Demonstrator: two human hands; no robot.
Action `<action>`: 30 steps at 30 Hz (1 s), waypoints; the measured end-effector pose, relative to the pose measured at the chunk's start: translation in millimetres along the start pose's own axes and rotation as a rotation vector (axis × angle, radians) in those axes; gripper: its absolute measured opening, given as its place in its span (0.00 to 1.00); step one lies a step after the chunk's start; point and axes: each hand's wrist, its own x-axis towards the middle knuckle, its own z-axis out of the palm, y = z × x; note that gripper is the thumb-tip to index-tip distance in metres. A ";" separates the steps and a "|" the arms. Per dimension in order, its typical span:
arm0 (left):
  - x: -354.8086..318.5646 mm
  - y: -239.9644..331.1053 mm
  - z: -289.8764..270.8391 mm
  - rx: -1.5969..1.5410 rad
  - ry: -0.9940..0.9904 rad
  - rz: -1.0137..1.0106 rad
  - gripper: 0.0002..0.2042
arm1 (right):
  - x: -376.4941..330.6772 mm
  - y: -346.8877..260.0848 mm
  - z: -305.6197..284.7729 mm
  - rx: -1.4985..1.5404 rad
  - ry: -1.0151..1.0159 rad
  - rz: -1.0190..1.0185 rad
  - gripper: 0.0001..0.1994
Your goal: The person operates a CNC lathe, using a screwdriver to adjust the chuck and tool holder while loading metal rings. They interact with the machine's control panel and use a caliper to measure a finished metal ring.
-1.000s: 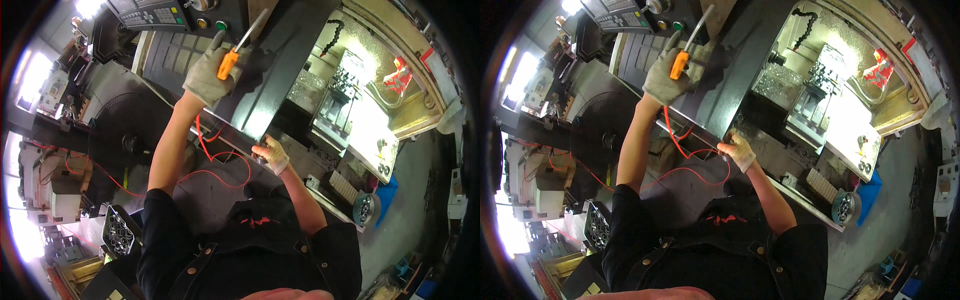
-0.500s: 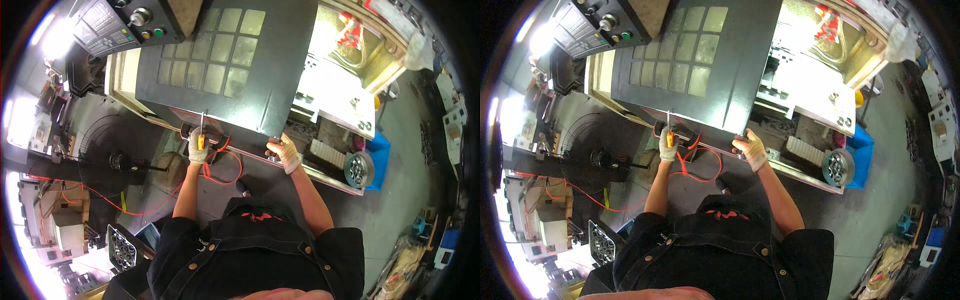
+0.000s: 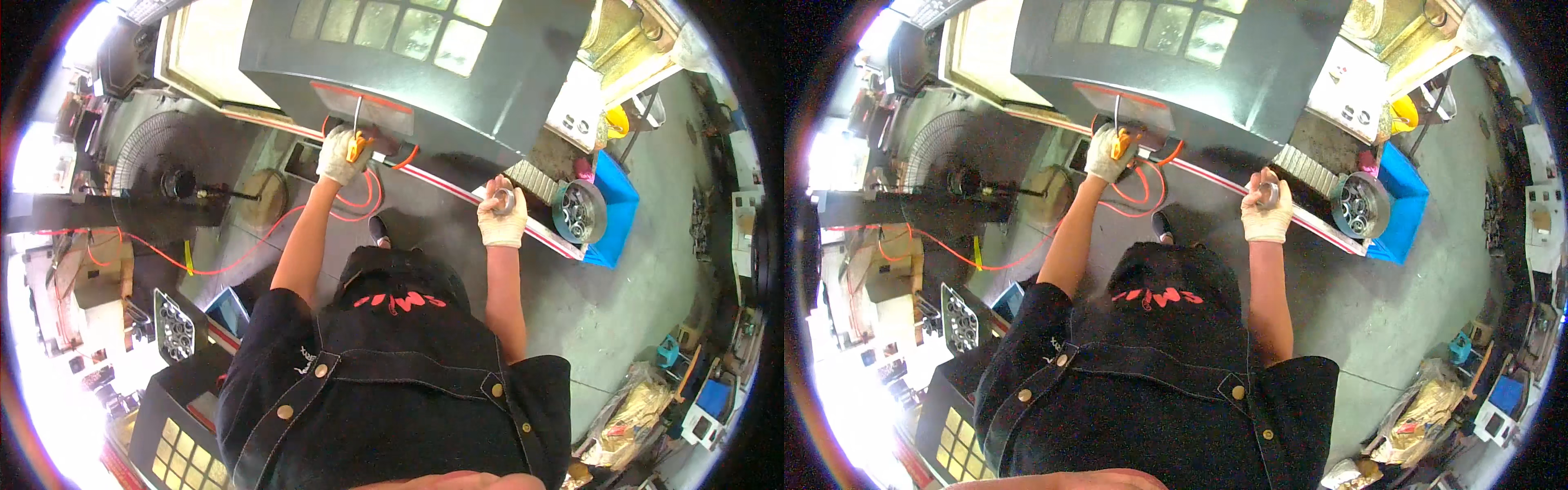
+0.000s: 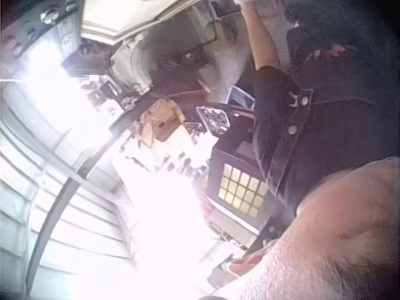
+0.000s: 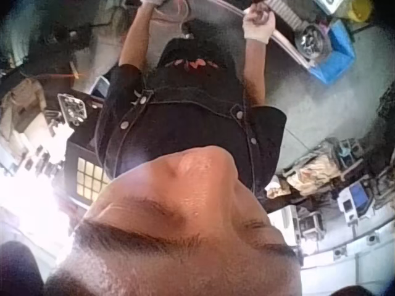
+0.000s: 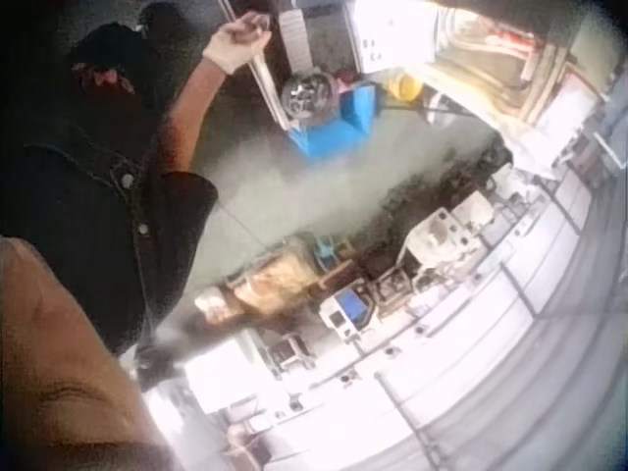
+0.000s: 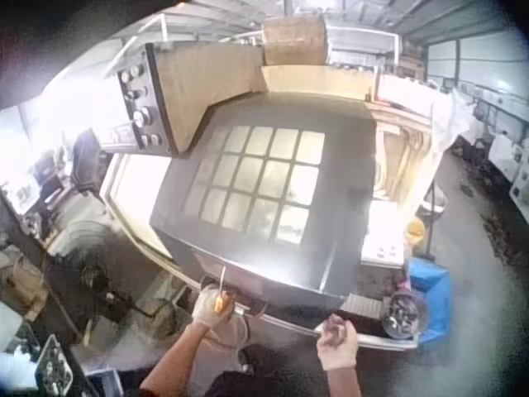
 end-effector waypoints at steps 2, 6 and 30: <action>-3.7 9.7 3.0 -0.045 0.079 -0.012 0.14 | -13.5 -5.9 -7.5 0.029 -0.101 0.079 0.14; -0.2 1.2 0.7 -0.045 -0.104 -0.084 0.13 | -32.0 -13.0 1.6 0.033 -0.183 0.185 0.17; -76.7 143.9 -80.3 -0.434 -1.092 -0.327 0.18 | -15.1 22.0 -51.0 -1.079 0.008 0.189 0.20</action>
